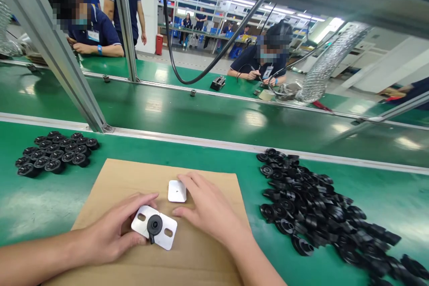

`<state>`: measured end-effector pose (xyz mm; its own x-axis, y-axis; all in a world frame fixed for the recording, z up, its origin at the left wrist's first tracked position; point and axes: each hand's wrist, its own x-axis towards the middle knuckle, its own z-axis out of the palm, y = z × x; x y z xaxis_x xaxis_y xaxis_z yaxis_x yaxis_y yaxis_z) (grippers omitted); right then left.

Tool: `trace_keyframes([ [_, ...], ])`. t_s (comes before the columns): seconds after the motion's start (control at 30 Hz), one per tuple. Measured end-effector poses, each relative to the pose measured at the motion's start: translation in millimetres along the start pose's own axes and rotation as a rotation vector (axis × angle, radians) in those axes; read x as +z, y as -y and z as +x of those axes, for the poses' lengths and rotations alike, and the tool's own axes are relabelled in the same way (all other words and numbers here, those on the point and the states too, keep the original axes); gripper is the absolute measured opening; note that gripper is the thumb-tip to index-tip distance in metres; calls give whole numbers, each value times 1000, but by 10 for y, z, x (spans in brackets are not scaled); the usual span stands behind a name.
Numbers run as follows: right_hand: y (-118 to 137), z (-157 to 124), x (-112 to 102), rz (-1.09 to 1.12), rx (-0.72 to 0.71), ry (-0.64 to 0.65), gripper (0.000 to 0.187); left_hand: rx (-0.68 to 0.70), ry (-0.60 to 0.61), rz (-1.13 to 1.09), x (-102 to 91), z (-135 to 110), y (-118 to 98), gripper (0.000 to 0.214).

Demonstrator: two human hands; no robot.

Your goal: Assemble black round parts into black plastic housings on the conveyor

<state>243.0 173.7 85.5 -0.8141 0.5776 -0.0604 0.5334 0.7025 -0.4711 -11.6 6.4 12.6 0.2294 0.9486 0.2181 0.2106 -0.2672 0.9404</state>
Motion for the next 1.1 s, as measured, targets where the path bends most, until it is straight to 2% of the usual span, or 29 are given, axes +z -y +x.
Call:
trace_keyframes([
  [0.07, -77, 19, 25, -39, -42, 17, 58, -7, -1, 20, -8, 9, -2, 83],
  [0.13, -142, 18, 30, -31, -64, 17, 61, -46, -36, 37, -21, 23, -25, 82],
  [0.27, -174, -8, 45, -24, 79, 2, 82, -106, -125, 51, -34, 48, -75, 76],
  [0.33, -143, -8, 80, -62, 80, -57, 78, -114, -136, 43, -28, 54, -83, 76],
  [0.43, -66, -9, 133, -36, 2, -217, 70, -99, -138, 52, -16, 54, -76, 76],
  [0.5, 0, -31, 158, 85, -60, -315, 70, -83, -133, 53, -15, 54, -64, 76],
  [0.6, 123, -99, 188, 257, -207, -366, 73, -49, -124, 45, -18, 56, -44, 76],
  [0.77, 327, -176, 205, 181, -394, -306, 73, -28, -130, 51, -8, 54, -28, 77],
  [0.93, 399, -141, 150, 177, -428, -228, 76, -19, -136, 36, 4, 67, -34, 73],
  [1.1, 392, -129, 108, 128, -428, -82, 65, -16, -136, 41, -8, 83, -42, 74],
])
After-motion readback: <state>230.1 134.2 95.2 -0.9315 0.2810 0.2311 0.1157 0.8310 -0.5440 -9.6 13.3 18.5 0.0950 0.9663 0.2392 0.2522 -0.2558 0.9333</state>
